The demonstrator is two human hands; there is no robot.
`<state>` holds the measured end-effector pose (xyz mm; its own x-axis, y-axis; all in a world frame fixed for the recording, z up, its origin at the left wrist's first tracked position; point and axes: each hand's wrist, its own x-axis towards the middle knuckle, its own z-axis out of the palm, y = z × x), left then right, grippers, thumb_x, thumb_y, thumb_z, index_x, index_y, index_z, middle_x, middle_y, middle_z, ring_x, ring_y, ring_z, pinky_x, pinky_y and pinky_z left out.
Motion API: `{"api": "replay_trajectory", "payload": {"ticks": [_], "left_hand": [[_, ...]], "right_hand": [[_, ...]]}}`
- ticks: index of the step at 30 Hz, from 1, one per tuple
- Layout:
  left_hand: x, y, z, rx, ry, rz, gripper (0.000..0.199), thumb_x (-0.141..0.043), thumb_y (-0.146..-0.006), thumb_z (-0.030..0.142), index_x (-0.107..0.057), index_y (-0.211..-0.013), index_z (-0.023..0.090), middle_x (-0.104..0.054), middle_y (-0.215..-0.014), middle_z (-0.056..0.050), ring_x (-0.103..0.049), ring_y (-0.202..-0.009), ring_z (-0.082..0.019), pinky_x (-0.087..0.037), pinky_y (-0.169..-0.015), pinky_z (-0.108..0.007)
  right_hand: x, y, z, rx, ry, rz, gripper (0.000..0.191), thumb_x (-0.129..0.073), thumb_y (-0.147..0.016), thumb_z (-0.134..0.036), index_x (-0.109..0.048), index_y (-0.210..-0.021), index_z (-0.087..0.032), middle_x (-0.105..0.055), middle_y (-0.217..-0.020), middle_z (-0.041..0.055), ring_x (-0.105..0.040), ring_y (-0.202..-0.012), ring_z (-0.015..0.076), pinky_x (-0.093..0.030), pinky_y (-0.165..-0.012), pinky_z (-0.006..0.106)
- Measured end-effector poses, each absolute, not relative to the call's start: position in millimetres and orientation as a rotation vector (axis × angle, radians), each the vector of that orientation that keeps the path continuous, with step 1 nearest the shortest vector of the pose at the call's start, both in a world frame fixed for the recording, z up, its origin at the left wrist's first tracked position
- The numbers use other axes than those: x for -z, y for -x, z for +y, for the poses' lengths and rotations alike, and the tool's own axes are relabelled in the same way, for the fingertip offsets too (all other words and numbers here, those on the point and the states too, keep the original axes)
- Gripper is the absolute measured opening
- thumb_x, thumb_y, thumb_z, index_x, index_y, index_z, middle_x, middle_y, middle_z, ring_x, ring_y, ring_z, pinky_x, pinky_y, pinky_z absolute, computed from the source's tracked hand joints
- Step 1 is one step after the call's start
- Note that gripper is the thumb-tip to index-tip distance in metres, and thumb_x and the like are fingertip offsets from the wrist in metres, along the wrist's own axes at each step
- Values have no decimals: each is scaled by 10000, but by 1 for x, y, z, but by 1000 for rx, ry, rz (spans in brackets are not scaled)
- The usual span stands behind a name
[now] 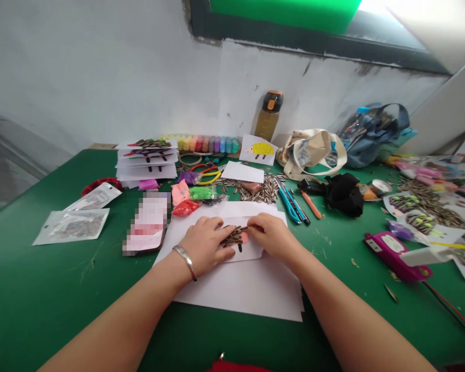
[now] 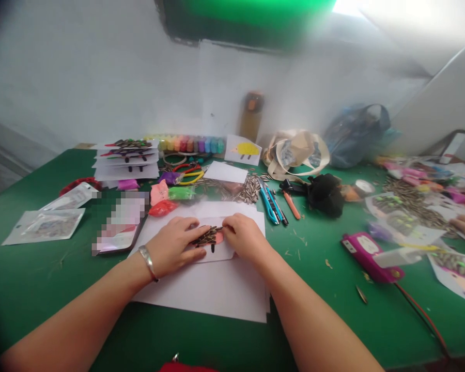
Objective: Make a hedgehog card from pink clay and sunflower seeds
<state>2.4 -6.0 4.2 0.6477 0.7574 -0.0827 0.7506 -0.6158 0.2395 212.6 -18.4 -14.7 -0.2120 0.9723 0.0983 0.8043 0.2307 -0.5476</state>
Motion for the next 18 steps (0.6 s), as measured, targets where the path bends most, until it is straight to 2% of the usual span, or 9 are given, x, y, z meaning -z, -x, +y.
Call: {"api": "replay_trajectory", "payload": {"ticks": [18], "left_hand": [[-4,-4,-5,-56,-2593,1230,493,-555,-805,509,-546,-1252,301,-534,-1179,-84,-475,-1030,-274,-398,-900,-421]], "right_hand": [[19,-204,-18,-531,1612,-2130,196,-495,-844,-142,-620,-700,-189,-558,-762,8,-522,-747,126,-348,-690,229]]}}
